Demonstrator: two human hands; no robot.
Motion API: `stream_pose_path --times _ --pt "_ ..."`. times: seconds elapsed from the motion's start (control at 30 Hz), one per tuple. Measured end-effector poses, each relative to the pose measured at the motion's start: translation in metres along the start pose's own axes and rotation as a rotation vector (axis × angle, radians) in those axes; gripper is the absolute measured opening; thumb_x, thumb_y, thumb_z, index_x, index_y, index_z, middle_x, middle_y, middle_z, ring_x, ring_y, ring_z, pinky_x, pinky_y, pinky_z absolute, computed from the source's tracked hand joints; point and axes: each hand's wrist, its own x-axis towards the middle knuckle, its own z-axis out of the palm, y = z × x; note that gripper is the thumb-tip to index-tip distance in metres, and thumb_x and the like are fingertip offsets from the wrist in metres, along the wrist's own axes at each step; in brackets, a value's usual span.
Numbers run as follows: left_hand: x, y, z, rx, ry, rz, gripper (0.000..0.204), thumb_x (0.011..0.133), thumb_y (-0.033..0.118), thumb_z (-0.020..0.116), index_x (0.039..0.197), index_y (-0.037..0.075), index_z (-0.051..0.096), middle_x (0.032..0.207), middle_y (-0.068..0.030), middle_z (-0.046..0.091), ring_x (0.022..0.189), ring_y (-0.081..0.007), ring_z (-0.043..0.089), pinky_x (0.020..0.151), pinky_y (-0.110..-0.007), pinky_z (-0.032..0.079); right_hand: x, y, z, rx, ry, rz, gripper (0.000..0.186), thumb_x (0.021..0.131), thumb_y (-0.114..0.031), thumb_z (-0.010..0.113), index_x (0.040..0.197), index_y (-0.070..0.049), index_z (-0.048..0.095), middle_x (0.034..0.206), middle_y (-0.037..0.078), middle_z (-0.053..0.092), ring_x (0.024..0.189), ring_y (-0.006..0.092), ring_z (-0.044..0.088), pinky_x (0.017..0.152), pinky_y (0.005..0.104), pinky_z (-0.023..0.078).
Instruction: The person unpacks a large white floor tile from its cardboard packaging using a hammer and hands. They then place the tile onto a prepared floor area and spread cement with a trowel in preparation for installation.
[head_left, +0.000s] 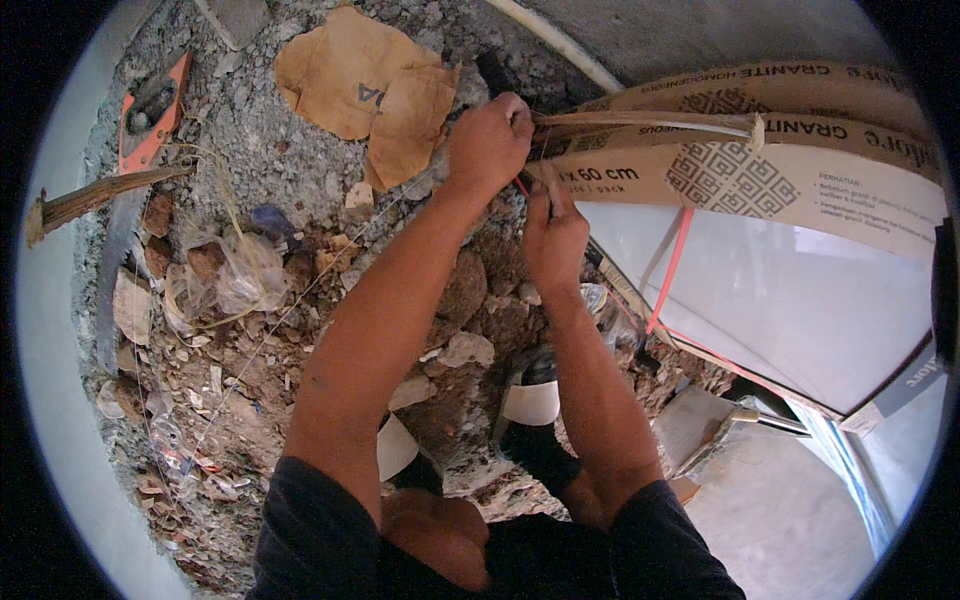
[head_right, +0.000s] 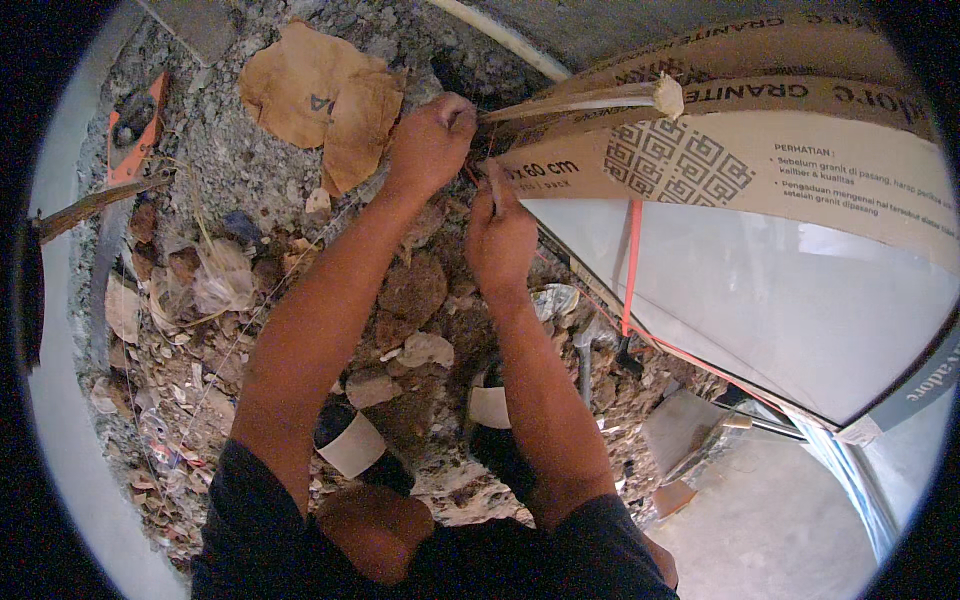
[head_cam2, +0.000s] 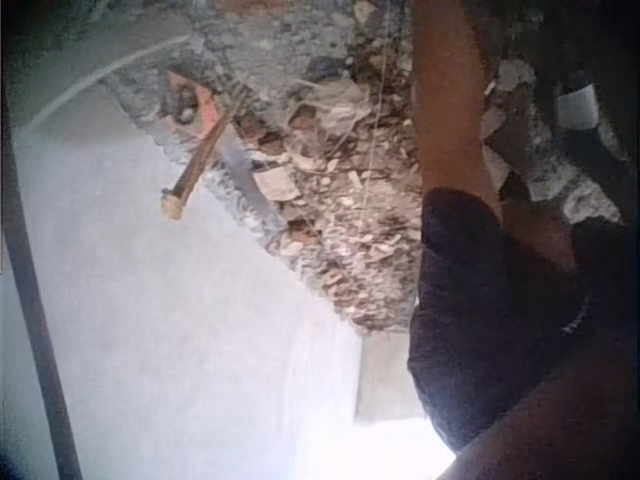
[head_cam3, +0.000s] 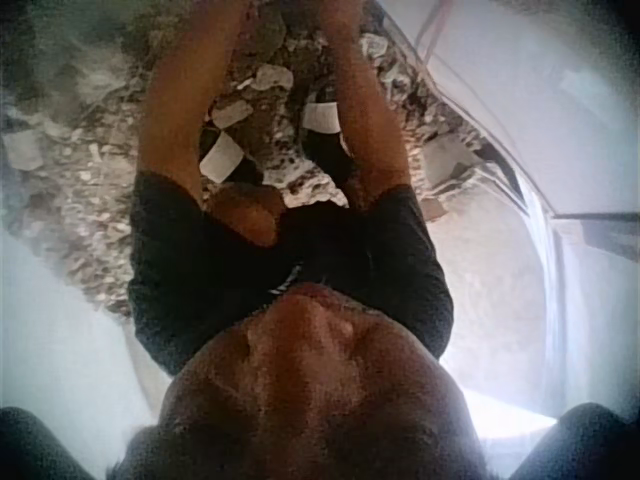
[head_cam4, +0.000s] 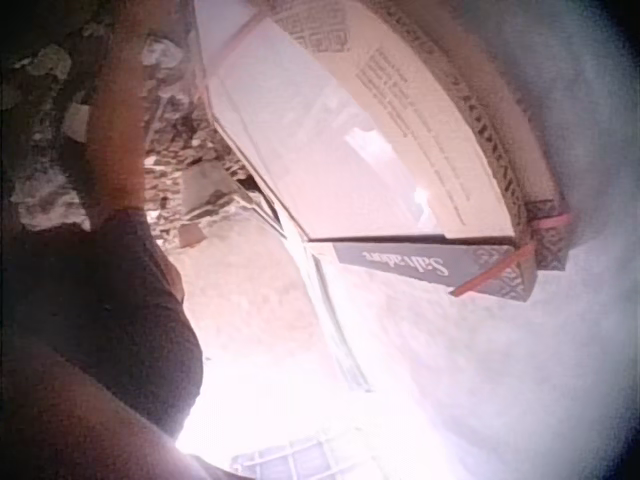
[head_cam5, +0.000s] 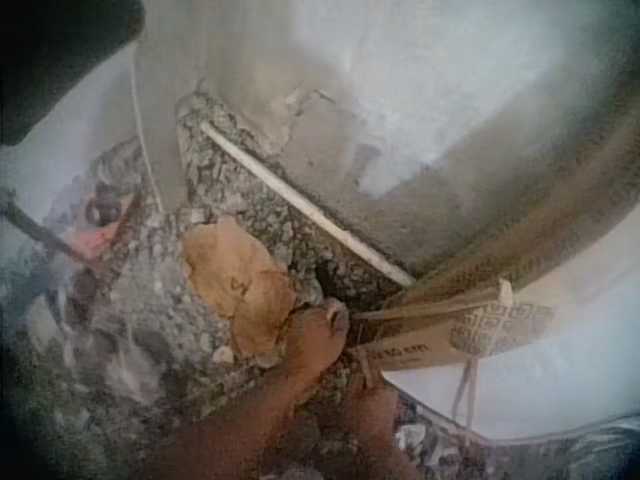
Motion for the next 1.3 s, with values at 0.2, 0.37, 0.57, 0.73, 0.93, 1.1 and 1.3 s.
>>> stream_pose_path --times 0.2,0.37,0.57,0.73,0.93,1.1,1.3 --pt "0.003 -0.003 0.001 -0.033 -0.038 -0.01 0.016 0.082 0.019 0.06 0.09 0.006 0.065 0.078 -0.018 0.065 0.075 -0.0382 0.063 0.067 -0.046 0.05 -0.006 -0.001 0.004 -0.003 -0.049 0.099 0.029 0.09 -0.008 0.052 0.118 -0.003 0.06 0.108 0.025 0.063 0.1 0.0364 0.063 0.085 0.0384 0.048" --pt "-0.001 -0.007 -0.006 -0.055 -0.141 -0.033 0.02 0.082 0.021 0.06 0.094 0.005 0.065 0.082 -0.0181 0.066 0.078 -0.038 0.064 0.069 -0.045 0.05 -0.007 0.001 0.002 0.037 -0.05 0.037 0.031 0.089 -0.005 0.051 0.119 -0.004 0.06 0.112 0.024 0.062 0.105 0.0355 0.061 0.089 0.0386 0.046" --pt "-0.036 -0.005 -0.019 -0.198 -0.179 -0.305 0.022 0.083 0.02 0.057 0.093 0.002 0.063 0.085 -0.0194 0.065 0.08 -0.0388 0.062 0.072 -0.045 0.048 -0.008 0.001 0.003 0.052 -0.04 0.021 0.03 0.088 -0.006 0.051 0.116 -0.003 0.062 0.112 0.023 0.062 0.103 0.0346 0.062 0.089 0.0372 0.047" --pt "-0.027 -0.012 -0.019 -0.143 -0.141 -0.115 0.02 0.082 0.019 0.057 0.091 0.002 0.062 0.083 -0.0192 0.064 0.079 -0.0381 0.062 0.071 -0.044 0.048 -0.01 -0.005 0.004 0.001 -0.083 0.054 0.032 0.088 -0.005 0.051 0.118 -0.004 0.061 0.108 0.024 0.063 0.098 0.0339 0.063 0.084 0.0372 0.048" --pt "-0.015 -0.011 -0.005 -0.165 -0.123 -0.083 0.019 0.081 0.018 0.058 0.089 0.002 0.062 0.08 -0.0188 0.064 0.078 -0.0372 0.062 0.07 -0.045 0.049 -0.022 -0.019 0.002 0.017 -0.185 0.081 0.033 0.089 -0.006 0.049 0.12 -0.004 0.059 0.103 0.025 0.064 0.092 0.0316 0.065 0.079 0.0348 0.049" --pt "-0.009 -0.012 0.001 -0.252 -0.178 -0.105 0.019 0.081 0.018 0.059 0.088 0.001 0.062 0.08 -0.0185 0.065 0.079 -0.0353 0.064 0.07 -0.043 0.049 -0.029 -0.031 -0.003 0.19 -0.245 0.159 0.033 0.089 -0.006 0.049 0.119 -0.003 0.06 0.106 0.022 0.065 0.093 0.026 0.065 0.081 0.0332 0.048" --pt "-0.021 -0.015 -0.01 -0.404 -0.174 -0.224 0.02 0.08 0.018 0.06 0.087 -0.001 0.062 0.081 -0.0181 0.065 0.077 -0.0319 0.064 0.068 -0.04 0.049 -0.026 -0.033 -0.008 0.227 -0.238 0.146 0.033 0.088 -0.006 0.048 0.119 0.0 0.06 0.109 0.02 0.065 0.096 0.023 0.064 0.084 0.0323 0.047"
